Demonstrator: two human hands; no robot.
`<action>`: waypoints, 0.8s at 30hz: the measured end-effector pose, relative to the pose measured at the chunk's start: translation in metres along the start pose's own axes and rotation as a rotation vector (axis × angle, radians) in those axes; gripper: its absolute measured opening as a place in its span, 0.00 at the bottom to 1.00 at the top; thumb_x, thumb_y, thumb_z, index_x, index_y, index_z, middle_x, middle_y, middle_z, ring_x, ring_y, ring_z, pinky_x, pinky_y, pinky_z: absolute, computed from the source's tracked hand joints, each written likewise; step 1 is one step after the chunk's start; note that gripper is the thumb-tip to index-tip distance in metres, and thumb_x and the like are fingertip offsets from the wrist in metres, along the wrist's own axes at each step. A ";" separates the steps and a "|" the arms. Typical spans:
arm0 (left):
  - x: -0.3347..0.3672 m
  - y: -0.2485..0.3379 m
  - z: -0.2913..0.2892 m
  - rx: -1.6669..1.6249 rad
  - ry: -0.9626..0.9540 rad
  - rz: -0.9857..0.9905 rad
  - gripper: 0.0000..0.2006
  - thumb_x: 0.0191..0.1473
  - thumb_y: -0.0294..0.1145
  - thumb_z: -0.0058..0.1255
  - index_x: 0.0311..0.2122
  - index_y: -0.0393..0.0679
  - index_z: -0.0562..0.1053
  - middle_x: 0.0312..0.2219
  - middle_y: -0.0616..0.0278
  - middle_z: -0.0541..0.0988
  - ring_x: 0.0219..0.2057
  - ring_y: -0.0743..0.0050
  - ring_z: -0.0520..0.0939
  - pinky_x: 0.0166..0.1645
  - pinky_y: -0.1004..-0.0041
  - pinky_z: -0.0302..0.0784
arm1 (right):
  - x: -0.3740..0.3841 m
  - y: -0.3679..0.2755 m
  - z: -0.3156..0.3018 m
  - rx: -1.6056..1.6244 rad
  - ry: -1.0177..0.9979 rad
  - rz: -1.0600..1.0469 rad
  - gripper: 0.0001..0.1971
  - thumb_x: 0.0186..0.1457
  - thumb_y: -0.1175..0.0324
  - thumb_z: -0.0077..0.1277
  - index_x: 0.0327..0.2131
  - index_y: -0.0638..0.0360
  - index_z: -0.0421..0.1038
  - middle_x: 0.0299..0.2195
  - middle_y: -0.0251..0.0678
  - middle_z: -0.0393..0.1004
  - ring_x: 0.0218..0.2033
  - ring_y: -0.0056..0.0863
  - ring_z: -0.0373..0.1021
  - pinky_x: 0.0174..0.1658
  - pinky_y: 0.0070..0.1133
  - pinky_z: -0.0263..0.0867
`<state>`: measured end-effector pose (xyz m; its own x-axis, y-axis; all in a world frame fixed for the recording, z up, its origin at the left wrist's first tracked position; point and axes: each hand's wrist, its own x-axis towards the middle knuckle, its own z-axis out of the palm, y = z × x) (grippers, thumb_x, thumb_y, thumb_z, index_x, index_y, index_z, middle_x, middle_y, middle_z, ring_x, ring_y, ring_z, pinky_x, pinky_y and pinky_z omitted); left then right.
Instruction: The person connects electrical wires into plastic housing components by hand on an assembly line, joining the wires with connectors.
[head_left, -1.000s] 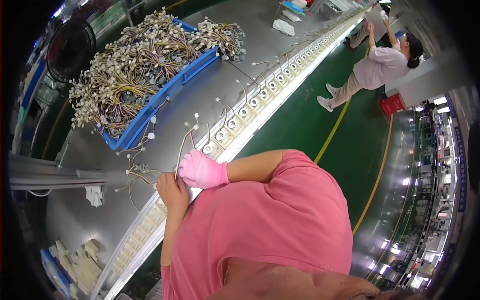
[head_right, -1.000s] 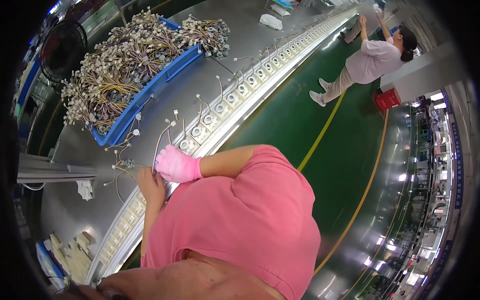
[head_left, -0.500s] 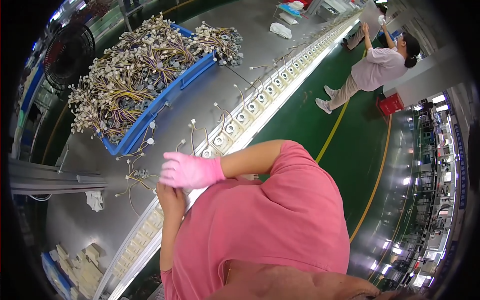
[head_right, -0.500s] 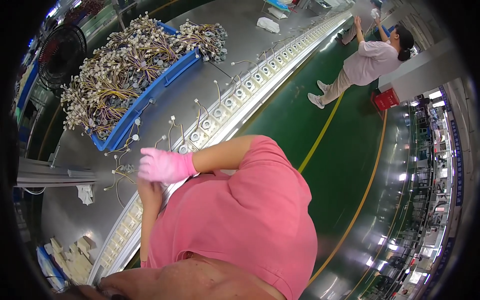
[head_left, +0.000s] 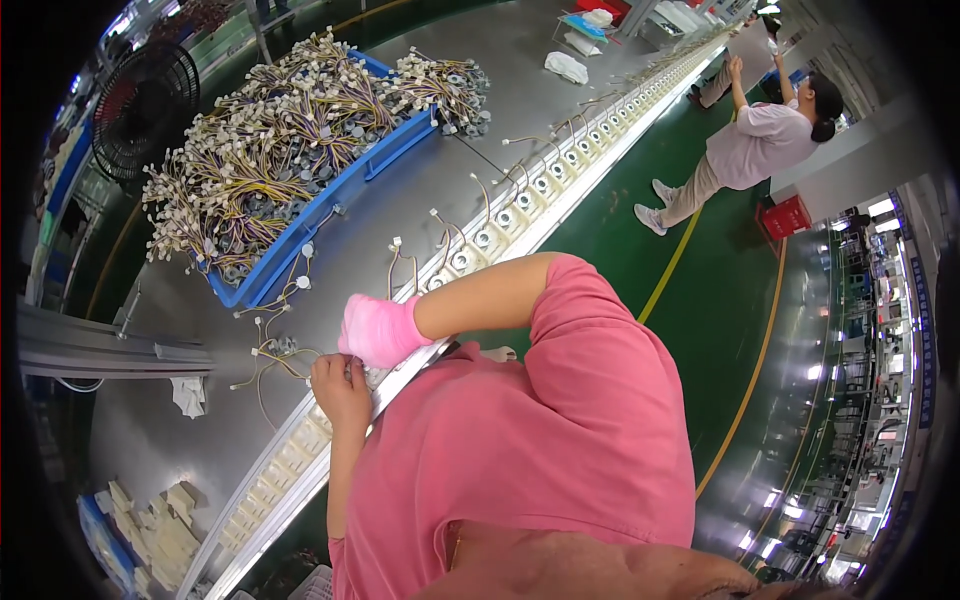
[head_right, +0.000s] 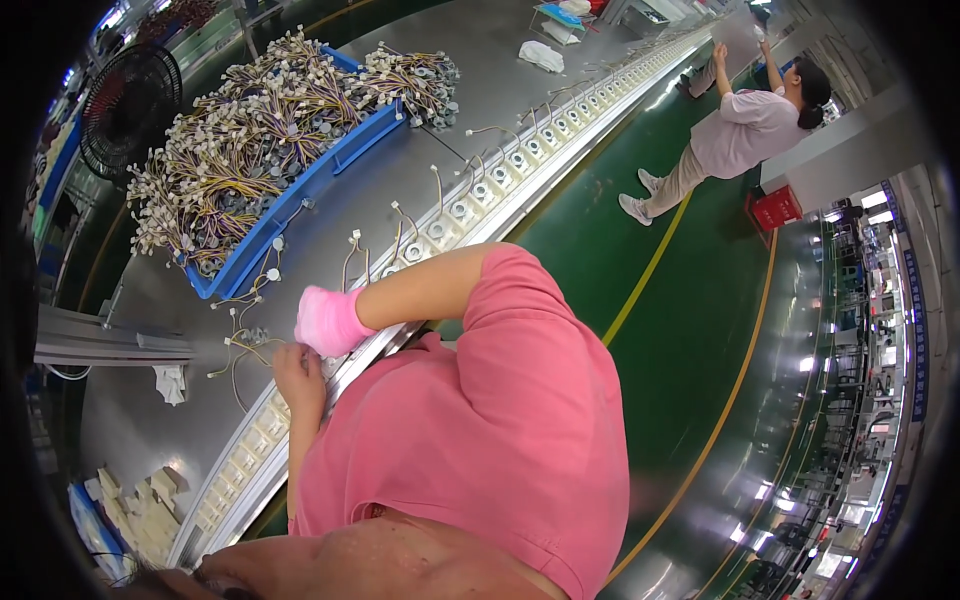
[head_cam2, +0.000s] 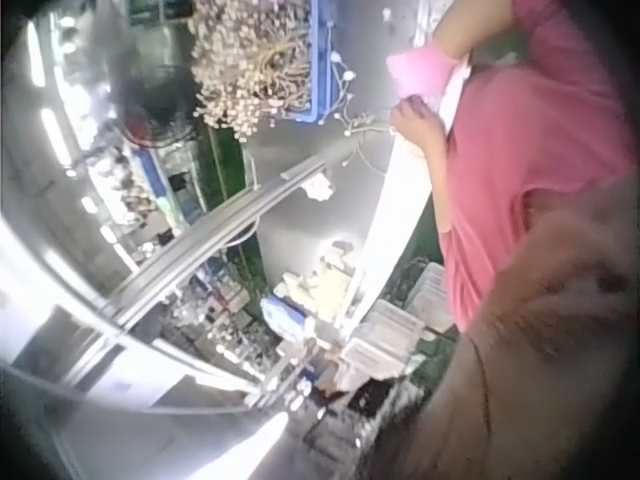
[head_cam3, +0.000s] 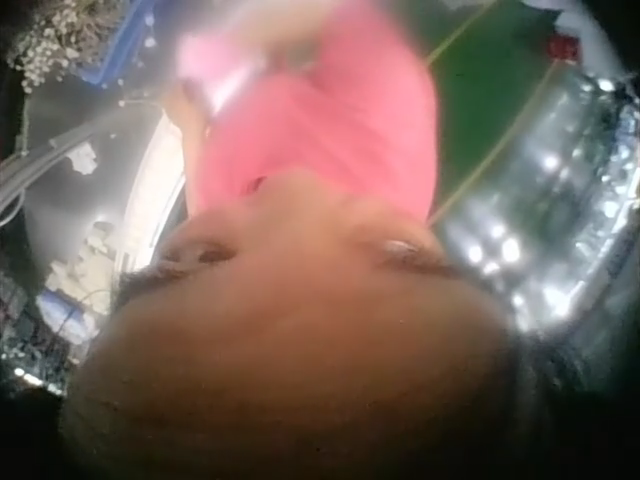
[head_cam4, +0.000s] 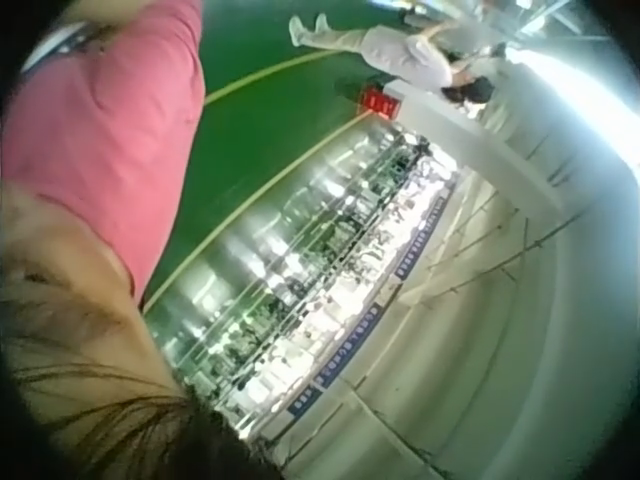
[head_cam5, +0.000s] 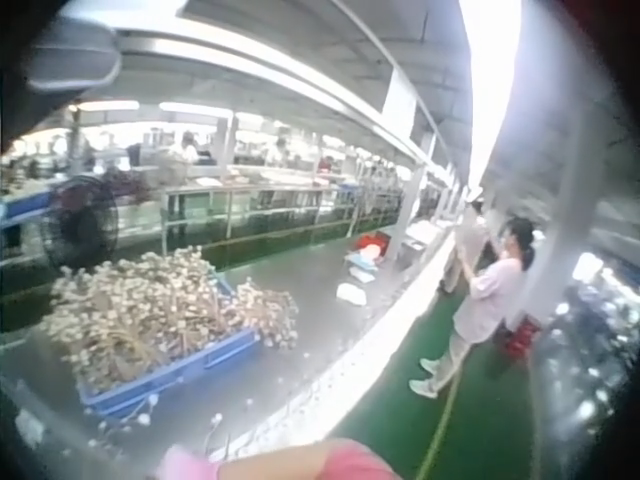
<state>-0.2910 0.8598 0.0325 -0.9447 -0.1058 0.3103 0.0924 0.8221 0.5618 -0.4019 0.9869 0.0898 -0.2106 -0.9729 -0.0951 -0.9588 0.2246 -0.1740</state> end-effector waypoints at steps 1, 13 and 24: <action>0.001 0.000 0.000 0.000 -0.002 -0.002 0.04 0.44 0.26 0.52 0.26 0.38 0.70 0.27 0.55 0.69 0.33 0.54 0.69 0.37 0.63 0.63 | 0.002 0.001 -0.001 0.003 -0.001 -0.001 0.08 0.35 0.66 0.52 0.23 0.57 0.71 0.18 0.40 0.71 0.22 0.39 0.71 0.26 0.31 0.65; 0.006 0.002 0.000 0.038 0.034 -0.092 0.08 0.34 0.28 0.52 0.25 0.39 0.72 0.27 0.55 0.71 0.33 0.52 0.71 0.37 0.61 0.65 | 0.011 -0.013 0.003 -0.137 -0.003 -0.122 0.03 0.34 0.68 0.51 0.17 0.54 0.69 0.17 0.39 0.70 0.22 0.38 0.69 0.27 0.31 0.59; -0.006 0.007 0.011 0.040 0.154 -0.096 0.04 0.41 0.31 0.51 0.24 0.43 0.72 0.27 0.62 0.70 0.35 0.61 0.70 0.39 0.64 0.63 | 0.015 0.006 -0.010 -0.248 -0.094 -0.254 0.07 0.44 0.65 0.50 0.17 0.53 0.67 0.17 0.35 0.68 0.23 0.35 0.66 0.29 0.28 0.57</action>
<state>-0.2879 0.8719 0.0262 -0.8892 -0.2663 0.3721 -0.0110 0.8253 0.5645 -0.4128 0.9736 0.0970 0.0474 -0.9841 -0.1711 -0.9978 -0.0547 0.0382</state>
